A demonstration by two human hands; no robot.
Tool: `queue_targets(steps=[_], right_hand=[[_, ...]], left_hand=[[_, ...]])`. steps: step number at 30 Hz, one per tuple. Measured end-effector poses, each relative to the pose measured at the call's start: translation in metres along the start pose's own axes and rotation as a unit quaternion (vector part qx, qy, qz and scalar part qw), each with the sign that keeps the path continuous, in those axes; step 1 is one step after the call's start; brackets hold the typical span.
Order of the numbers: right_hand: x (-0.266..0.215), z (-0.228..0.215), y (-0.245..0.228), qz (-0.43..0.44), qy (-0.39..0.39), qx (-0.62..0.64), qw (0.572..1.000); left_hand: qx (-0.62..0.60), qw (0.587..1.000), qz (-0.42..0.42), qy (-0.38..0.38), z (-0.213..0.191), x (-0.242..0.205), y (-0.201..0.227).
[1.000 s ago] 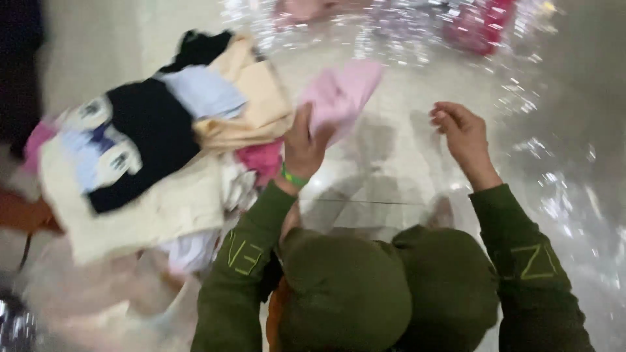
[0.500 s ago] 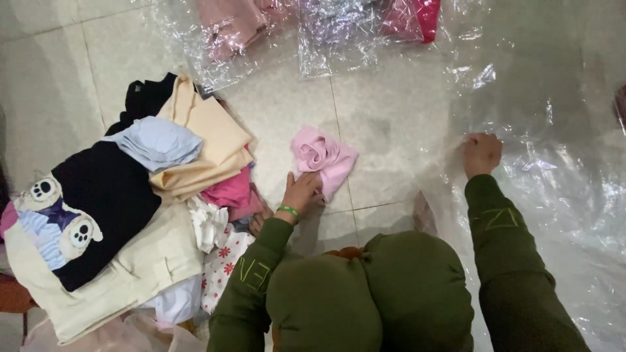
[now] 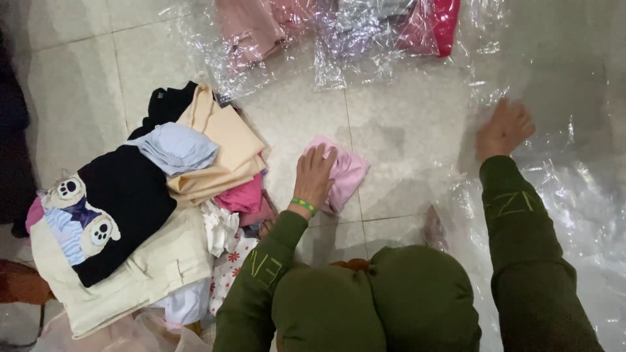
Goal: Folding various garments and placing them into individual clear plastic bags on the floor.
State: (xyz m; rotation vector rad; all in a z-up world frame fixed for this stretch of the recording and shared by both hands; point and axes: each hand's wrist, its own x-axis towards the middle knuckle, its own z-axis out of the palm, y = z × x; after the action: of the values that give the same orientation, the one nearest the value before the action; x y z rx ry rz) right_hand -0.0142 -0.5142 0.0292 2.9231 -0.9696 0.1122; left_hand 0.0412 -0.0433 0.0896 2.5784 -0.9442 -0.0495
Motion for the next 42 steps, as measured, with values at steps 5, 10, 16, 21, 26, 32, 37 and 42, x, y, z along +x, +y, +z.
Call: queue_targets(steps=[5, 10, 16, 21, 26, 32, 37, 42], right_hand=[[0.009, 0.047, 0.051, 0.013, 0.052, 0.13, 0.99], [-0.006, -0.084, 0.032, 0.388, -0.039, 0.649, 0.654], [-0.057, -0.226, -0.032, 0.134, -0.132, 0.58, 0.793], [-0.071, -0.36, -0.065, -0.117, -0.176, 0.496, 0.842], [0.001, -0.35, -0.012, -0.152, -0.279, 0.604, 0.731], [0.118, -0.157, 0.094, -0.456, -0.014, 0.393, 0.798], [0.16, -0.147, 0.056, -0.024, -0.426, 0.801, 0.42], [0.169, -0.193, 0.004, -0.129, -0.341, 0.746, 0.557]], left_hand=[[0.074, 0.997, 0.011, -0.013, 0.032, 0.019, -0.019], [0.007, 0.994, 0.1, -0.04, 0.022, -0.002, 0.014], [-0.075, 0.958, 0.047, -0.271, 0.045, -0.014, -0.006], [-0.239, 0.937, -0.112, -0.227, 0.029, -0.002, -0.015], [-0.54, 0.807, -0.238, 0.012, -0.012, 0.045, -0.028], [-0.778, 0.613, -0.05, 0.13, -0.092, 0.093, -0.111], [-0.774, 0.627, 0.044, -0.078, -0.167, 0.102, -0.114], [-0.673, 0.688, -0.02, -0.271, -0.159, 0.084, -0.074]])
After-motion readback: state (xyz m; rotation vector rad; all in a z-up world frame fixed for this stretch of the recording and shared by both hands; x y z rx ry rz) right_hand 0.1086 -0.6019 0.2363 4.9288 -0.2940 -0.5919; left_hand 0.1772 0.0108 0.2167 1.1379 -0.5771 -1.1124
